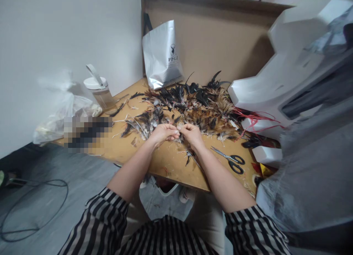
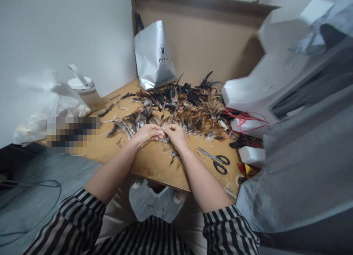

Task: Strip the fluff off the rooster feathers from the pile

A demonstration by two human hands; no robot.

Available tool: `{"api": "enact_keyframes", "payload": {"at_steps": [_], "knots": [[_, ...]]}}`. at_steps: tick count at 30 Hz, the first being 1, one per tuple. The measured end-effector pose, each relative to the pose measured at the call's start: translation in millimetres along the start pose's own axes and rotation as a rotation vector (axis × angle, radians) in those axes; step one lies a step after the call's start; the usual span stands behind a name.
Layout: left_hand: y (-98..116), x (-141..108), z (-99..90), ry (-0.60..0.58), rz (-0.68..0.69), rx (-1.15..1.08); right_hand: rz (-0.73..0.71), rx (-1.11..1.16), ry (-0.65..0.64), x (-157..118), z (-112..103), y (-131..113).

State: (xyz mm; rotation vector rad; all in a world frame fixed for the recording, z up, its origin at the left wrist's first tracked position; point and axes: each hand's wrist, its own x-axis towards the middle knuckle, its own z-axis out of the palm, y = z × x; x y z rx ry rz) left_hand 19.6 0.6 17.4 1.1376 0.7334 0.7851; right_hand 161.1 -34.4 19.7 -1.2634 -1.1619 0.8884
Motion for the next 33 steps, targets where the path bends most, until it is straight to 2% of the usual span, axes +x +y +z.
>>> {"api": "enact_keyframes", "payload": {"at_steps": [7,14,18,21,24,26,29,33], "knots": [[2,-2,2.7,-0.002,0.056,0.018,0.136,0.154,-0.026,-4,1,-9],[2,-3,5.1,-0.004,0.041,0.089,0.076,0.154,0.005,-5,5,-9],[1,-1,3.0,0.019,0.06,0.077,0.12,0.115,-0.061,-1,-1,-10],[1,1,0.1,0.055,0.064,-0.018,0.127,0.0,-0.081,4,-17,-11],[1,2,-1.7,0.084,0.066,-0.094,0.073,-0.237,-0.073,10,-37,-9],[1,3,-2.2,0.086,0.068,-0.111,0.091,-0.387,-0.11,11,-45,-5],[1,3,-2.5,0.082,0.07,-0.11,0.105,-0.542,-0.169,11,-46,1],[0,3,-3.1,0.063,0.058,-0.106,0.044,-0.686,-0.163,9,-34,7]]}}
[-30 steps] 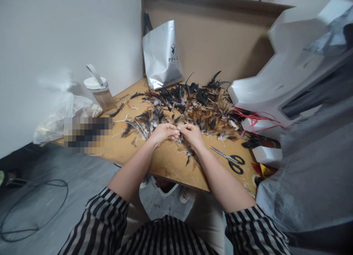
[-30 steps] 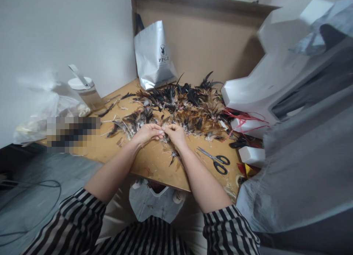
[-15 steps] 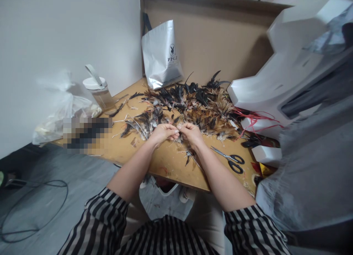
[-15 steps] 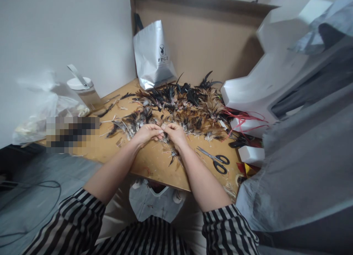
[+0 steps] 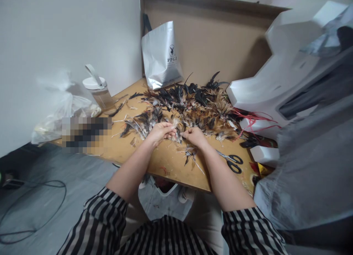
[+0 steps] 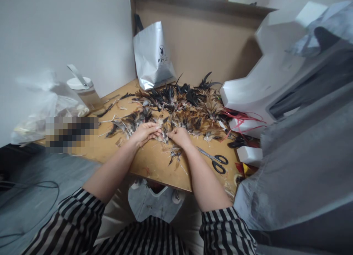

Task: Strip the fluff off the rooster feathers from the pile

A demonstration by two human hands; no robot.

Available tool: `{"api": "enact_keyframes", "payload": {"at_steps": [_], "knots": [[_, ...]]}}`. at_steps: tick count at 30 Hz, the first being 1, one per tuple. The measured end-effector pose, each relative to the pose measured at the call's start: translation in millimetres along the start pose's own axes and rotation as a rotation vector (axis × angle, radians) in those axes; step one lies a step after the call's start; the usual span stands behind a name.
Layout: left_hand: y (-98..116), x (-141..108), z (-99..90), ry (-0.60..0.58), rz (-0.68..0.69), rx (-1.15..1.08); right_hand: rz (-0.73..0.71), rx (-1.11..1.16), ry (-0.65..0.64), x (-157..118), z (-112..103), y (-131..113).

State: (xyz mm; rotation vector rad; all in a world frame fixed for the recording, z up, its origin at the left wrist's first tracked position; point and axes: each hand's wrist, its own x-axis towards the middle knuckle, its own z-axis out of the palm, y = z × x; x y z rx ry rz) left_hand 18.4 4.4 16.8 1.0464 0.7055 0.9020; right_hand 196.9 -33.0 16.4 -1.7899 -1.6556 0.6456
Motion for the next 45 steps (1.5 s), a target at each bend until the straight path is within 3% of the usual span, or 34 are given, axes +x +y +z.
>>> {"api": "enact_keyframes", "payload": {"at_steps": [4,11,14,22,29,37,45], "knots": [[1,-1,-0.3,-0.019,-0.013,0.004,-0.031,-0.022,0.031,1,6,-4],[2,-1,-0.9,-0.028,-0.03,-0.054,-0.042,0.318,0.235,2,-1,-7],[1,-1,-0.6,-0.05,-0.035,-0.095,-0.045,0.45,0.252,0,2,-12],[-2,-1,-0.3,-0.135,-0.113,-0.176,-0.028,0.675,0.2,-8,18,-33],[-1,1,-3.4,-0.212,-0.097,-0.304,0.073,0.996,0.007,-10,14,-36],[4,-4,-2.2,-0.245,-0.121,-0.364,0.025,1.092,-0.26,-13,13,-38],[2,-3,-1.1,-0.217,-0.104,-0.293,0.031,1.142,-0.158,-11,13,-37]]}}
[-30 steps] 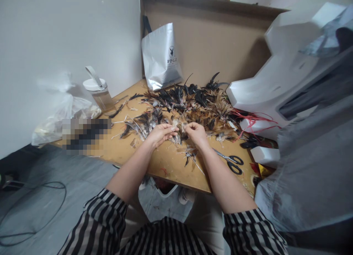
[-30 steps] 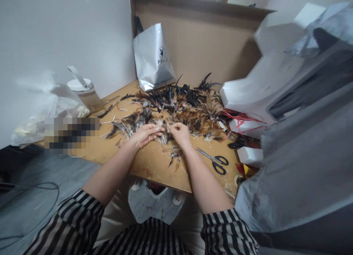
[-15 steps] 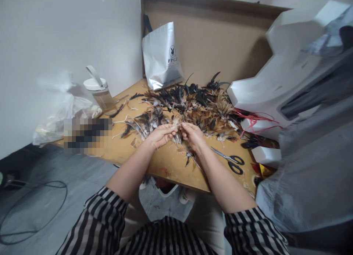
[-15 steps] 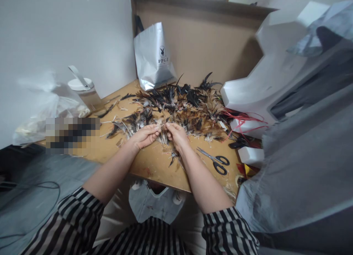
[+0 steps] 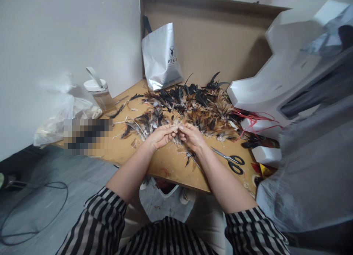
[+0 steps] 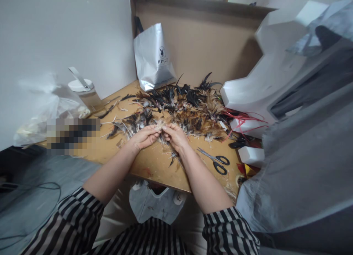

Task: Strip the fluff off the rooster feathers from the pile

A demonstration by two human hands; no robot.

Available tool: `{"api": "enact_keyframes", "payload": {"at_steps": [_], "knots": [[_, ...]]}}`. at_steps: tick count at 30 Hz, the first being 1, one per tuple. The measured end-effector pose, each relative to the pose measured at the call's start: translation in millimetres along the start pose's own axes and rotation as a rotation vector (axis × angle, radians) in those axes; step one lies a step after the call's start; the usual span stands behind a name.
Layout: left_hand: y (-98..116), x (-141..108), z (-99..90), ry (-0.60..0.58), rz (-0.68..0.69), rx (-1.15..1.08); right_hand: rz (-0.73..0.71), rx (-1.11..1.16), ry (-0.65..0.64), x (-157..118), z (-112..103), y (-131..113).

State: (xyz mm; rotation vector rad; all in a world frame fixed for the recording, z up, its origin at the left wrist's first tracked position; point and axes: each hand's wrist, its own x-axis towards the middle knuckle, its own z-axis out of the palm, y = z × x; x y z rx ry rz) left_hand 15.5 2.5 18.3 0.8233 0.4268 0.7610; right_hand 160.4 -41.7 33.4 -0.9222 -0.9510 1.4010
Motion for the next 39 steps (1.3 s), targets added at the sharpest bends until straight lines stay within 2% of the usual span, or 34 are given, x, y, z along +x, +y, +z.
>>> {"api": "enact_keyframes", "payload": {"at_steps": [6,13,21,28,39], "knots": [[-2.0,2.3,-2.8,0.034,0.033,0.106,-0.094,-0.098,0.083,1.6,-6.3,-1.3],[-3.9,0.3,3.4,0.089,0.059,0.274,-0.144,-0.302,0.185,1.2,-7.0,-2.3],[-6.5,2.2,2.5,0.097,0.05,0.337,-0.167,-0.359,0.187,1.0,-3.3,-0.4],[-5.0,2.1,2.9,0.113,0.067,0.303,-0.163,-0.414,0.171,1.7,-6.1,4.1],[-5.7,2.4,2.6,0.139,0.083,0.256,-0.132,-0.369,0.183,1.0,-3.4,4.9]]}}
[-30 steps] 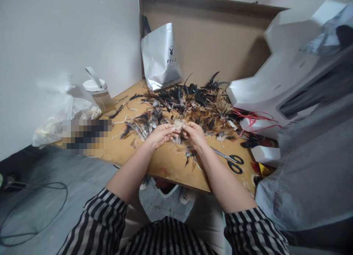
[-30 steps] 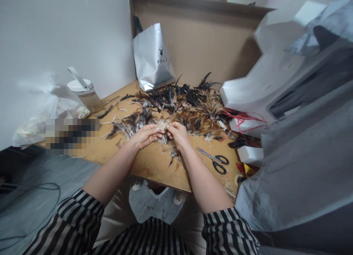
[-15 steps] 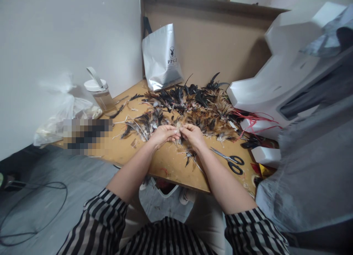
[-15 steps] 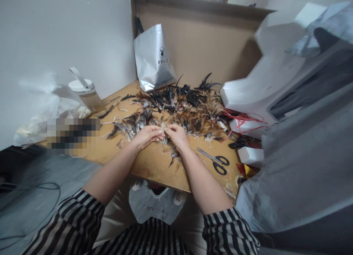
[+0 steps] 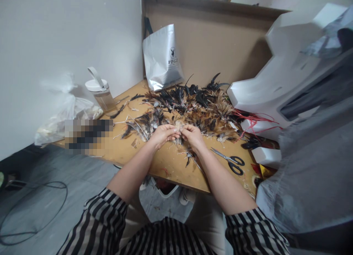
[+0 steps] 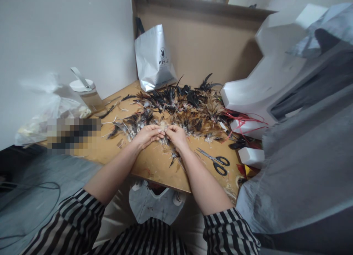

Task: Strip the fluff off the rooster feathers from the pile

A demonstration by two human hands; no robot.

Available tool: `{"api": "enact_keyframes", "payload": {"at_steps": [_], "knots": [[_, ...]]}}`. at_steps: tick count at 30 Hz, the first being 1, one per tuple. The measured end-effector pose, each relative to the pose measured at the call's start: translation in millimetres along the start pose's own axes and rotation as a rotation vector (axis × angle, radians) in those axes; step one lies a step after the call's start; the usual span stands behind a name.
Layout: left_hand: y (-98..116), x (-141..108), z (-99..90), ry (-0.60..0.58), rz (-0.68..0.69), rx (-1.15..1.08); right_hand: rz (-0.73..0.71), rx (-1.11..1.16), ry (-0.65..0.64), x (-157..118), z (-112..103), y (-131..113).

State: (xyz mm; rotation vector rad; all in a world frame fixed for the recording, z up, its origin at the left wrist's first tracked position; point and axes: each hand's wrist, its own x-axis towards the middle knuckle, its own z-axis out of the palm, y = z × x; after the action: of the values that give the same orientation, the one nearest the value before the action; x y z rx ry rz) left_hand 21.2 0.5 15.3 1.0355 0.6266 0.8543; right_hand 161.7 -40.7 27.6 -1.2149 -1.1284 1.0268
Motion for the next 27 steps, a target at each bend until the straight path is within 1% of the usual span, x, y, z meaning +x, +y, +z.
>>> {"api": "enact_keyframes", "payload": {"at_steps": [4,12,16,22,24,27], "knots": [[0.0,0.5,0.1,0.001,-0.004,0.008,0.017,-0.011,0.004,-0.6,1.8,0.3],[-2.1,2.0,-2.1,-0.014,0.006,-0.035,-0.025,-0.043,0.036,0.2,2.0,2.9],[0.1,0.4,0.9,0.005,-0.011,-0.046,-0.01,-0.005,0.03,0.3,3.1,2.9],[2.3,-0.8,5.4,0.044,-0.051,0.001,-0.05,0.013,0.03,0.4,3.4,3.7],[1.3,0.1,3.9,0.051,-0.04,-0.002,-0.024,0.038,0.025,0.6,2.4,3.0],[-0.2,1.8,0.0,0.042,-0.015,-0.036,0.07,0.14,-0.011,1.9,-1.3,1.6]]}}
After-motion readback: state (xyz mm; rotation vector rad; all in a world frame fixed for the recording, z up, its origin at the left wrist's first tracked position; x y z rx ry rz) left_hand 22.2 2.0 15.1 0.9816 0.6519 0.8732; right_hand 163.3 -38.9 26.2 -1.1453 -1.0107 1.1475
